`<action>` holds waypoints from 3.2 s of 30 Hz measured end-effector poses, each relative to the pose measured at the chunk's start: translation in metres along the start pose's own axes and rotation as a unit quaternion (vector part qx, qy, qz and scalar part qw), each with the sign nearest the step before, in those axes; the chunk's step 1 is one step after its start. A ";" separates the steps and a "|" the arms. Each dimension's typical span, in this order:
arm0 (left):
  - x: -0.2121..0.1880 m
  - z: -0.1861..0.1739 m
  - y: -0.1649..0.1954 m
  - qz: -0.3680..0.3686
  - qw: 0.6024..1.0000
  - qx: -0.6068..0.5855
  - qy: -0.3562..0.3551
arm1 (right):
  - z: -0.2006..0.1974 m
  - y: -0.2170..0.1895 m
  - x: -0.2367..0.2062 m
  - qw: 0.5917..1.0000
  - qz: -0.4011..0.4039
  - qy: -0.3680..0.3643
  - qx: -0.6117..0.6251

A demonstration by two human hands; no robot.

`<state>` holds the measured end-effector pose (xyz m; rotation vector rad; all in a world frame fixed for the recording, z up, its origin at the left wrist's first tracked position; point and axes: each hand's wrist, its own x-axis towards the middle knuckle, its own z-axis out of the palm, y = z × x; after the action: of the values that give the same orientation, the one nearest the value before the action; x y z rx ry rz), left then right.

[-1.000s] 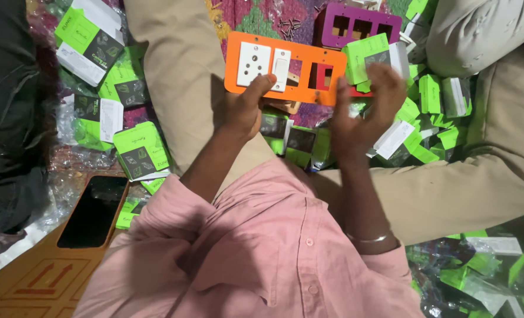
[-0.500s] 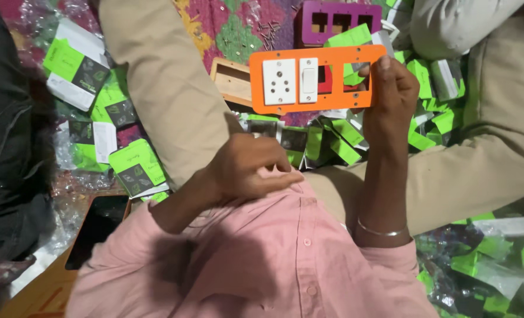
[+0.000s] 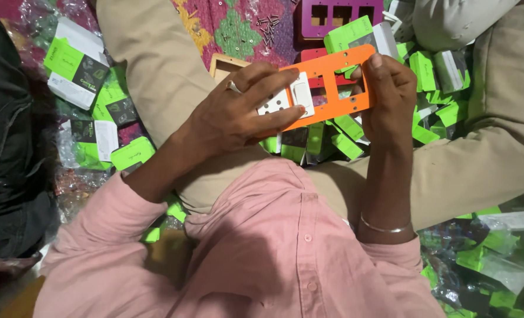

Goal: The person sits on the floor among piles of packaged electrical fittings and assembles wall switch and socket plates. They fit white socket and switch modules into colored plastic faceplates, press the modules into place, handle small screws from a wooden tray, and set finished plates aside while picking up new faceplates.

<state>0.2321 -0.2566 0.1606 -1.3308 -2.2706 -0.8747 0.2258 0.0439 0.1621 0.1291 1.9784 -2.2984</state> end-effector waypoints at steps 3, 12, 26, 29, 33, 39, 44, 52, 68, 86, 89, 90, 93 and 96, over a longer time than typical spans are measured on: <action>-0.004 0.007 -0.003 0.002 1.000 0.004 0.003 | 0.004 -0.003 0.000 1.000 0.023 0.002 0.006; -0.006 0.017 0.003 -0.029 0.999 -0.013 -0.011 | 0.009 -0.004 0.003 0.998 0.062 0.030 0.008; -0.010 0.019 0.007 -0.070 0.994 -0.076 -0.026 | 0.003 0.006 0.010 0.995 0.091 0.031 0.002; -0.011 0.022 0.006 -0.075 0.993 -0.089 -0.030 | 0.001 0.007 0.010 0.993 0.107 0.045 0.009; -0.012 0.030 0.011 -0.094 0.989 -0.113 -0.029 | -0.001 0.010 0.010 0.993 0.110 0.044 -0.015; -0.016 0.038 0.016 -0.139 0.978 -0.152 -0.016 | 0.007 0.008 0.018 0.981 0.184 0.059 0.003; -0.035 0.038 0.004 -0.231 0.958 -0.169 0.032 | 0.038 -0.003 0.043 0.985 0.171 -0.030 0.015; -0.078 0.040 -0.057 -0.335 0.581 -0.611 0.422 | 0.098 0.021 0.143 0.977 0.152 -0.146 -0.004; -0.123 -0.037 -0.079 -0.269 0.402 -0.684 0.546 | 0.246 0.202 0.242 0.779 -0.185 -0.231 -0.553; -0.088 -0.026 -0.066 -0.267 0.353 -0.731 0.519 | 0.244 0.218 0.250 0.742 -0.179 -0.246 -0.597; -0.083 -0.024 -0.065 -0.269 0.350 -0.734 0.516 | 0.245 0.197 0.241 0.738 -0.354 -0.179 -0.546; -0.082 -0.024 -0.064 -0.268 0.355 -0.735 0.512 | 0.244 0.190 0.237 0.730 -0.427 -0.140 -0.515; -0.078 -0.020 -0.059 -0.286 0.350 -0.731 0.511 | 0.222 0.163 0.214 0.917 -0.219 -0.158 -0.293; -0.068 -0.008 -0.054 -0.284 0.360 -0.731 0.506 | 0.171 0.123 0.169 0.960 -0.092 -0.101 -0.245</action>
<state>0.2182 -0.3250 0.1088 0.2505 -0.3189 -3.0333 0.0754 -0.1478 0.0448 -0.3292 2.4508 -1.7450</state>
